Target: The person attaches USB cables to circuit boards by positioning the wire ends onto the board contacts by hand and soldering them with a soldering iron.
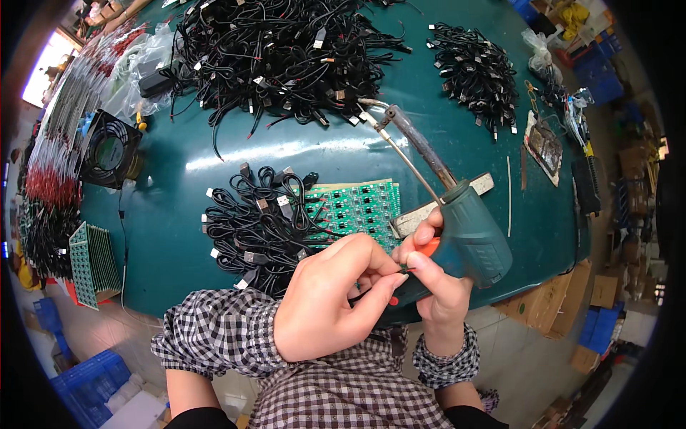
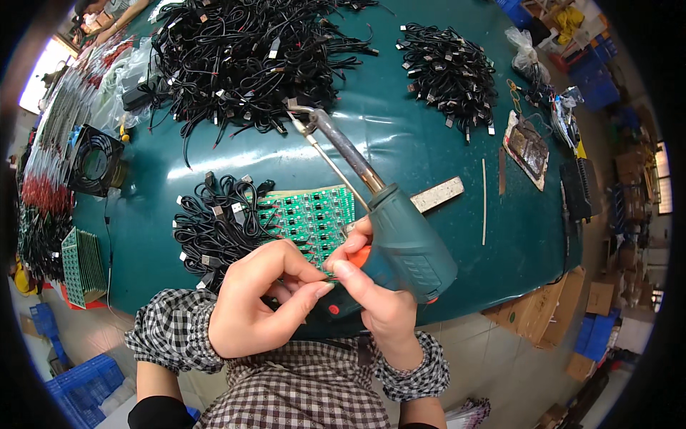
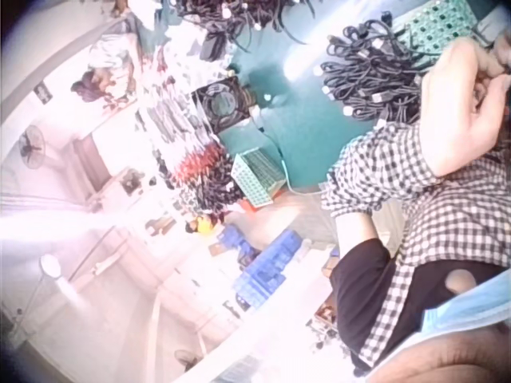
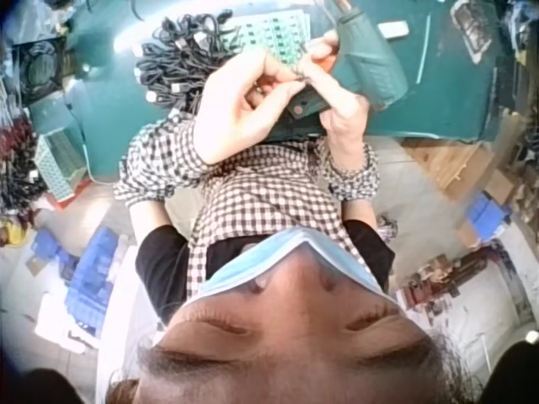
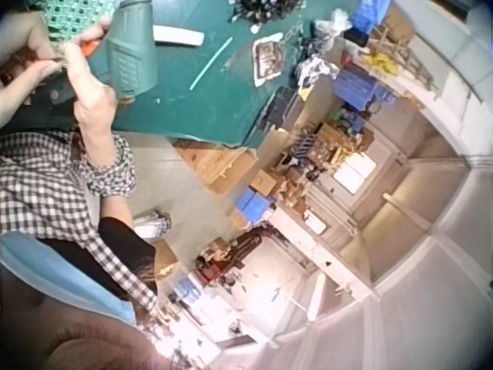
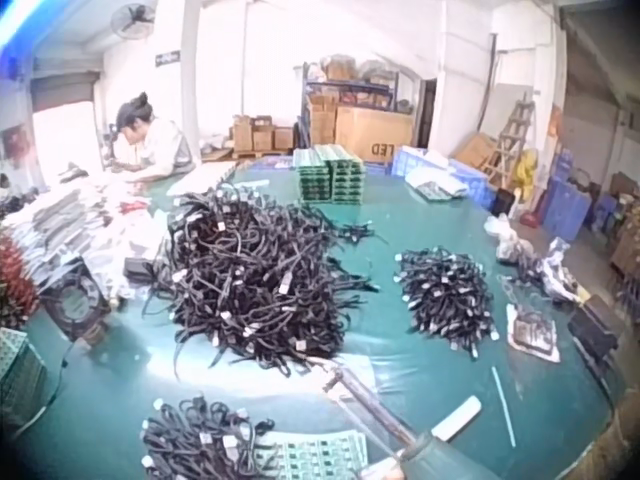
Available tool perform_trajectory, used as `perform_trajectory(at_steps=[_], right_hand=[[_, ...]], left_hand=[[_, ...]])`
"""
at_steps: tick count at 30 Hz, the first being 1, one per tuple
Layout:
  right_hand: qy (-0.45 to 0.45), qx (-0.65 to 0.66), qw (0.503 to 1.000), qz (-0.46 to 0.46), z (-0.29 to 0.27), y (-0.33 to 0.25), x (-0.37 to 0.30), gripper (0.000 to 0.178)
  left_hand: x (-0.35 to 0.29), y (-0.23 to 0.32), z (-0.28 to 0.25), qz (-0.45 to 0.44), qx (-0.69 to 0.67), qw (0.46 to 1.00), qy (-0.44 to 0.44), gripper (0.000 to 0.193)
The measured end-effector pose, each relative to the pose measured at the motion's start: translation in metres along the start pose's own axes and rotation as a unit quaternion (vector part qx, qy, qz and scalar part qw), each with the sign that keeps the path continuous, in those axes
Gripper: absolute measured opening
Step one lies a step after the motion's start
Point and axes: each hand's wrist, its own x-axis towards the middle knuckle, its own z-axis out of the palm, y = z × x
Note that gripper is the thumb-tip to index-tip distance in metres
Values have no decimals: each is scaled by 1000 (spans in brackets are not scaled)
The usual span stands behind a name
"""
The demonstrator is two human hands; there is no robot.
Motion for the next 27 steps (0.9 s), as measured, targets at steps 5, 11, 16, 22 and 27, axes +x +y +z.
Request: perform_trajectory(at_steps=[5, 11, 16, 22, 27], right_hand=[[48, -216, 974, -42, -1, -8, -9, 53], [69, -225, 971, -28, 5, -6, -11, 52], [109, -194, 975, -14, 10, -4, -18, 52], [50, -204, 976, -57, 9, -1, -26, 39], [14, -239, 968, -80, 2, -8, -23, 37]], left_hand=[[2, 0, 0, 6, 35, 999, 32, 12], [1, 0, 3, -7, 46, 998, 31, 13], [-5, -4, 6, -131, -122, 983, 26, 11], [-5, 1, 3, -132, -110, 985, 21, 14], [-6, 5, 3, -11, 19, 999, 24, 13]])
